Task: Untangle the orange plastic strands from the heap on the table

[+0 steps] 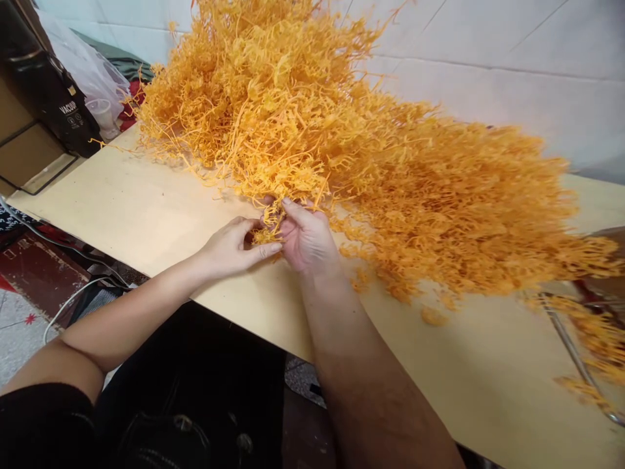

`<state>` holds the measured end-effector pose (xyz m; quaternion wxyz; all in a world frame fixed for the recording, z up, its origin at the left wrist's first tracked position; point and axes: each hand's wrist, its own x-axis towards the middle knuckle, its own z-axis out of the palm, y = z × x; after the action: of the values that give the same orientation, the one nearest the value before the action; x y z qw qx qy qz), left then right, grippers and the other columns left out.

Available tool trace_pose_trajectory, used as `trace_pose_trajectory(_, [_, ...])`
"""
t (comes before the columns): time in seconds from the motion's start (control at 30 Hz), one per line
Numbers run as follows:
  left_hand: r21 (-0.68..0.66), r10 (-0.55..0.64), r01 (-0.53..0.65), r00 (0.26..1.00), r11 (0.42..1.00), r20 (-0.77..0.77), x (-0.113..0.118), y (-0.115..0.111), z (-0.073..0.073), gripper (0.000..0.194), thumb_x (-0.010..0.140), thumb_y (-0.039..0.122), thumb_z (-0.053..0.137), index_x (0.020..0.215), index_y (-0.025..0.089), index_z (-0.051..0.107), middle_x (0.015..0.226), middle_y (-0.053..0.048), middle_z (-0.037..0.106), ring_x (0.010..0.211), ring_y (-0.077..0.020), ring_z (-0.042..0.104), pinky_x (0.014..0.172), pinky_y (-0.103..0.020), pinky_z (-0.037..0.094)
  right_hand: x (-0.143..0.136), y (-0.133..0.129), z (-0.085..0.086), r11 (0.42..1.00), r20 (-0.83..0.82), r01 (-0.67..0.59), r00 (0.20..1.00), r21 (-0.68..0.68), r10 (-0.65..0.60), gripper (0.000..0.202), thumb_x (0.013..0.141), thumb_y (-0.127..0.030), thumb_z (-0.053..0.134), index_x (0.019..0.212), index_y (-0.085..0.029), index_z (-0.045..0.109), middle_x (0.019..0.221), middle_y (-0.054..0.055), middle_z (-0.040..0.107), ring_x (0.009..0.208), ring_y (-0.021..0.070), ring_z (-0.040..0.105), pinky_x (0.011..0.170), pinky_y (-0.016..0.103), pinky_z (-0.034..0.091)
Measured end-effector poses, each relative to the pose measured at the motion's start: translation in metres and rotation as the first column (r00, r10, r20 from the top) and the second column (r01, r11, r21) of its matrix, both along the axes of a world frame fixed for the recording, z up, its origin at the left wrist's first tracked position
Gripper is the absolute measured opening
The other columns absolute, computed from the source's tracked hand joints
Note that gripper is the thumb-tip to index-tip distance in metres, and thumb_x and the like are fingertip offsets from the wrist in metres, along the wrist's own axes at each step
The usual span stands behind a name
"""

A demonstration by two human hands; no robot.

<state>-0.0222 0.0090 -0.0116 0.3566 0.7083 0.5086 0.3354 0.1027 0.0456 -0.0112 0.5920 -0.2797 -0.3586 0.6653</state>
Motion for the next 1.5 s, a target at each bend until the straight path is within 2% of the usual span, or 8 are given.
trace_pose_trajectory(0.23, [-0.075,-0.018,0.020,1.000,0.997,0.022,0.005,-0.001,-0.001,0.021,0.082,0.032,0.045,0.080,0.013,0.053,0.071,-0.002,0.056,0.063,-0.0096,0.048,0.061,-0.023,0.039,-0.001,-0.003,0.006,0.997,-0.033,0.002,0.999,-0.080,-0.004,0.011,0.072,-0.017,0.060,0.075,-0.019,0.050,0.066,-0.003,0.061,0.054,0.0083,0.056,0.047,0.021,0.048])
trace_pose_trajectory(0.47, [-0.113,-0.121,0.103,0.978,0.988,-0.168,0.007,-0.007,0.009,0.021,0.082,0.025,0.038,0.063,0.017,0.037,0.058,0.004,0.036,0.055,-0.0078,0.035,0.056,-0.022,0.030,0.000,-0.004,0.014,0.981,-0.020,0.004,1.000,-0.195,-0.008,0.022,0.072,-0.013,0.062,0.064,-0.017,0.042,0.060,-0.006,0.052,0.036,-0.0005,0.031,0.032,0.012,0.021])
trace_pose_trajectory(0.7, [-0.104,-0.133,0.113,0.969,0.988,-0.209,0.010,-0.019,0.017,0.025,0.085,0.027,0.036,0.062,0.018,0.037,0.057,0.003,0.039,0.055,-0.0093,0.038,0.058,-0.023,0.030,-0.004,0.009,0.001,0.979,0.111,0.029,0.994,-0.201,-0.006,0.020,0.072,-0.010,0.057,0.064,-0.018,0.041,0.055,-0.008,0.048,0.032,-0.0009,0.025,0.030,0.013,0.016])
trace_pose_trajectory(0.87, [-0.246,-0.606,0.596,0.795,0.765,0.040,0.006,-0.053,0.034,0.027,0.088,0.027,0.035,0.065,0.016,0.045,0.063,0.000,0.051,0.061,-0.0083,0.045,0.061,-0.021,0.038,0.012,0.027,-0.009,0.945,0.124,0.254,0.965,-0.208,-0.232,0.029,0.069,-0.006,0.057,0.064,-0.020,0.033,0.045,-0.012,0.037,0.031,0.0004,0.022,0.030,0.013,0.014])
trace_pose_trajectory(1.03, [-0.452,-0.162,0.318,0.922,0.833,0.350,-0.003,-0.035,0.030,0.019,0.085,0.020,0.035,0.081,0.013,0.052,0.074,-0.002,0.058,0.054,-0.0043,0.049,0.048,-0.017,0.035,0.014,0.014,-0.003,0.976,0.021,0.090,0.996,-0.201,-0.088,0.015,0.073,-0.016,0.059,0.074,-0.020,0.045,0.060,-0.005,0.058,0.050,0.0066,0.054,0.042,0.017,0.041])
trace_pose_trajectory(1.17, [-0.561,0.154,0.139,0.883,0.816,0.443,-0.001,-0.013,0.024,0.023,0.076,0.006,0.036,0.090,0.013,0.053,0.070,0.000,0.057,0.043,-0.0016,0.045,0.041,-0.016,0.027,0.011,0.006,0.001,0.992,-0.033,0.040,0.998,-0.123,-0.044,0.015,0.075,-0.023,0.061,0.077,-0.020,0.046,0.068,-0.004,0.062,0.066,0.0106,0.063,0.060,0.024,0.052])
trace_pose_trajectory(1.33, [-0.574,0.218,0.120,0.847,0.810,0.485,0.008,-0.011,0.023,0.009,0.082,0.015,0.043,0.084,0.014,0.052,0.059,0.005,0.044,0.041,-0.0011,0.034,0.040,-0.016,0.021,0.007,0.006,0.002,0.997,-0.005,0.060,0.998,-0.042,-0.061,0.019,0.075,-0.032,0.062,0.077,-0.022,0.046,0.076,-0.003,0.064,0.080,0.0128,0.065,0.068,0.028,0.055])
trace_pose_trajectory(1.5, [-0.359,0.122,0.043,0.897,0.932,0.426,0.017,-0.006,0.013,0.022,0.073,0.026,0.065,0.084,0.012,0.052,0.071,0.001,0.055,0.063,-0.0050,0.049,0.059,-0.018,0.039,-0.008,0.000,0.003,0.998,0.011,0.055,0.998,-0.041,-0.054,0.017,0.075,-0.033,0.060,0.080,-0.022,0.049,0.074,-0.002,0.062,0.080,0.0150,0.066,0.064,0.027,0.054])
